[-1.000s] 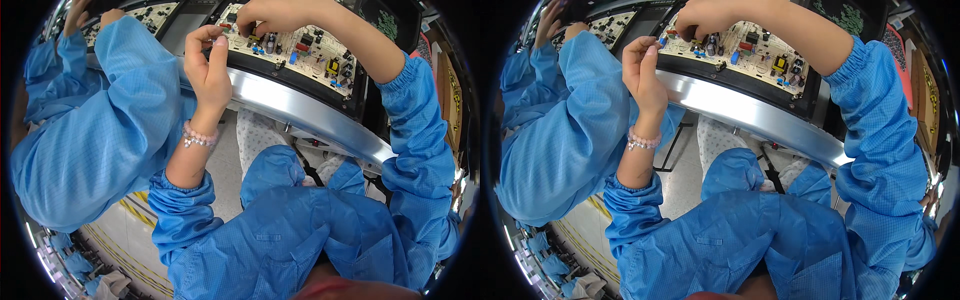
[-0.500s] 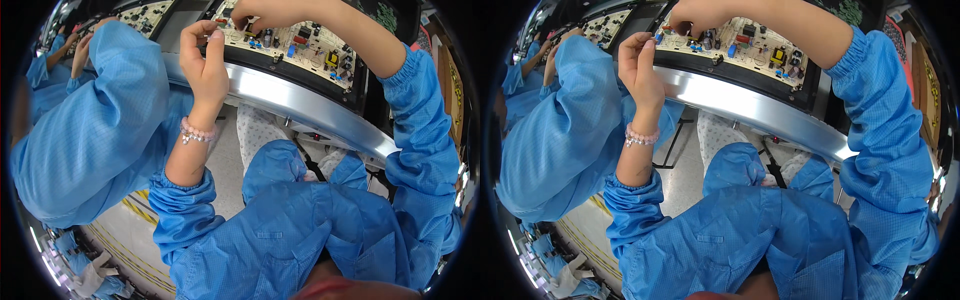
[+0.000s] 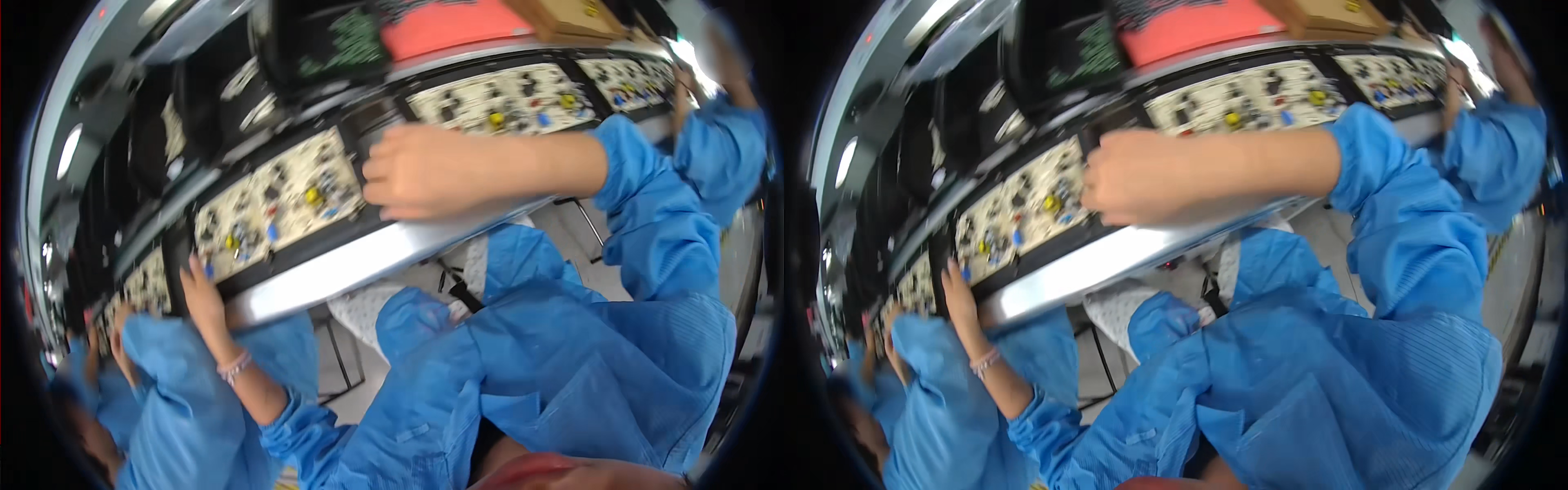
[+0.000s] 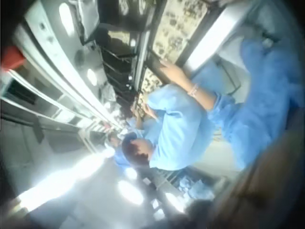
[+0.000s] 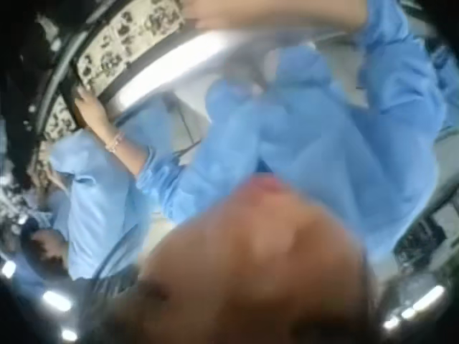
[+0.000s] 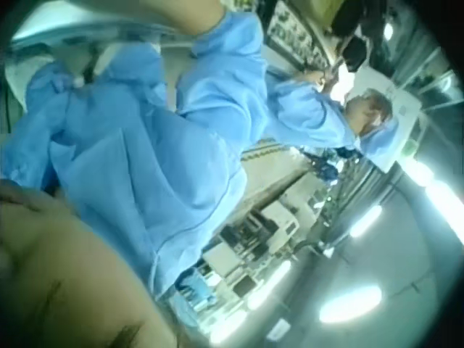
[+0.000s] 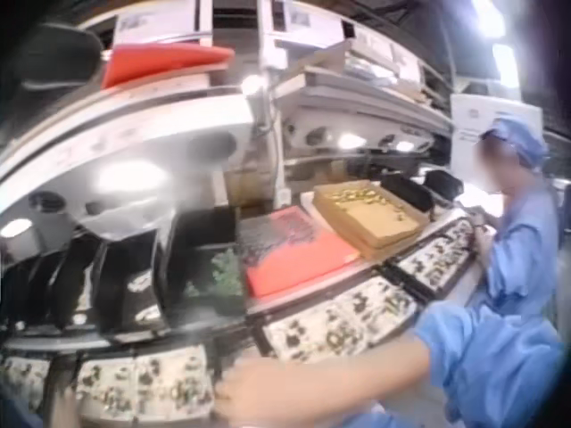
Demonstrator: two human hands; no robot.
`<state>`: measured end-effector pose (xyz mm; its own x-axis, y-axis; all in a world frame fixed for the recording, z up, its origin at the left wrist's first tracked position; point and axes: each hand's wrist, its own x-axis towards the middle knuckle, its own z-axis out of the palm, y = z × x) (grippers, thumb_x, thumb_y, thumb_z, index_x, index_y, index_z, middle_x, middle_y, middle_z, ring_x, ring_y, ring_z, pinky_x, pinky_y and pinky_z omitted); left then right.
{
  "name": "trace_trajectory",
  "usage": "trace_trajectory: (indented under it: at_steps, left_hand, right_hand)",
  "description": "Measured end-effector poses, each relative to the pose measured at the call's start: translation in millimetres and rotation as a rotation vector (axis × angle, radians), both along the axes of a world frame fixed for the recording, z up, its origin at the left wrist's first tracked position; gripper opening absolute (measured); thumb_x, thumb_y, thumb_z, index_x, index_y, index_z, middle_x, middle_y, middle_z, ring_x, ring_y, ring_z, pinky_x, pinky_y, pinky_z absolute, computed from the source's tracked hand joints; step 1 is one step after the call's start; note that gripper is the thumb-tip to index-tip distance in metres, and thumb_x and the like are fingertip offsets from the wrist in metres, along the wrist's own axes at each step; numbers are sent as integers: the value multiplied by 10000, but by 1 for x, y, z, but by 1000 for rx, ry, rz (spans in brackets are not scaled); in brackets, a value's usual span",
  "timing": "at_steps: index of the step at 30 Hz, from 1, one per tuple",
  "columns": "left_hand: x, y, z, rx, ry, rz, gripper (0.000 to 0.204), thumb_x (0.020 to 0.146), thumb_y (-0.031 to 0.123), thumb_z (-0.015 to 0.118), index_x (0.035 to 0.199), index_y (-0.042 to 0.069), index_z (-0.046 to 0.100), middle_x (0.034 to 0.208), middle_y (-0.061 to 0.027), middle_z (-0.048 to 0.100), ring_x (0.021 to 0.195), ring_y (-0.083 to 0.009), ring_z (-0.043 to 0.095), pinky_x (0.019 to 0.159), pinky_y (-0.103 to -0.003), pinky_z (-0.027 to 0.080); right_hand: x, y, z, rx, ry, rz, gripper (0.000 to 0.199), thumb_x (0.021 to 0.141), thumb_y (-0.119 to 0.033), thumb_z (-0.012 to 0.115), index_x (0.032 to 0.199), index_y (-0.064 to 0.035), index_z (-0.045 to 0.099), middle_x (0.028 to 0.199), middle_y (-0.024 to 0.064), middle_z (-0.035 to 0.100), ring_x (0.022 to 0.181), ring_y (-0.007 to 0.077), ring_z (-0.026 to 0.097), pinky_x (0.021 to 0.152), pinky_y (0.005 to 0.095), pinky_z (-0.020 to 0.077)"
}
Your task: Placing electronic components onto printed circuit boards on a moving assembly line.
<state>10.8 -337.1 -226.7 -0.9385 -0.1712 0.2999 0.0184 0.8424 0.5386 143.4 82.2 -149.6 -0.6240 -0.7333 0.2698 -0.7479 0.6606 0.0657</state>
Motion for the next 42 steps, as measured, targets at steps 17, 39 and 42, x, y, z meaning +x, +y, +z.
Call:
trace_trajectory:
  at_steps: [17,39,42]
  left_hand:
    - [1,13,19,-93,-141,-19,738,952,561,343,1146,-114,571,1089,-266,626,1047,-372,573,923,-387,410]
    - [25,47,56,-87,-58,-24,637,957,503,355,886,-58,647,794,-271,629,758,-421,595,713,-469,427]
    - [29,45,60,-75,-68,-7,643,958,498,357,863,-73,638,772,-280,619,737,-423,587,702,-471,422]
  right_hand:
    - [32,47,-66,-236,152,-129,220,765,-303,629,758,-86,599,826,46,561,869,213,558,729,330,451]
    - [32,15,-35,-251,262,-228,170,675,-122,665,577,-51,546,632,80,552,624,243,578,608,357,478]
    - [41,12,-18,-313,287,-222,170,675,-111,679,589,-47,546,645,84,556,604,249,580,574,357,476]
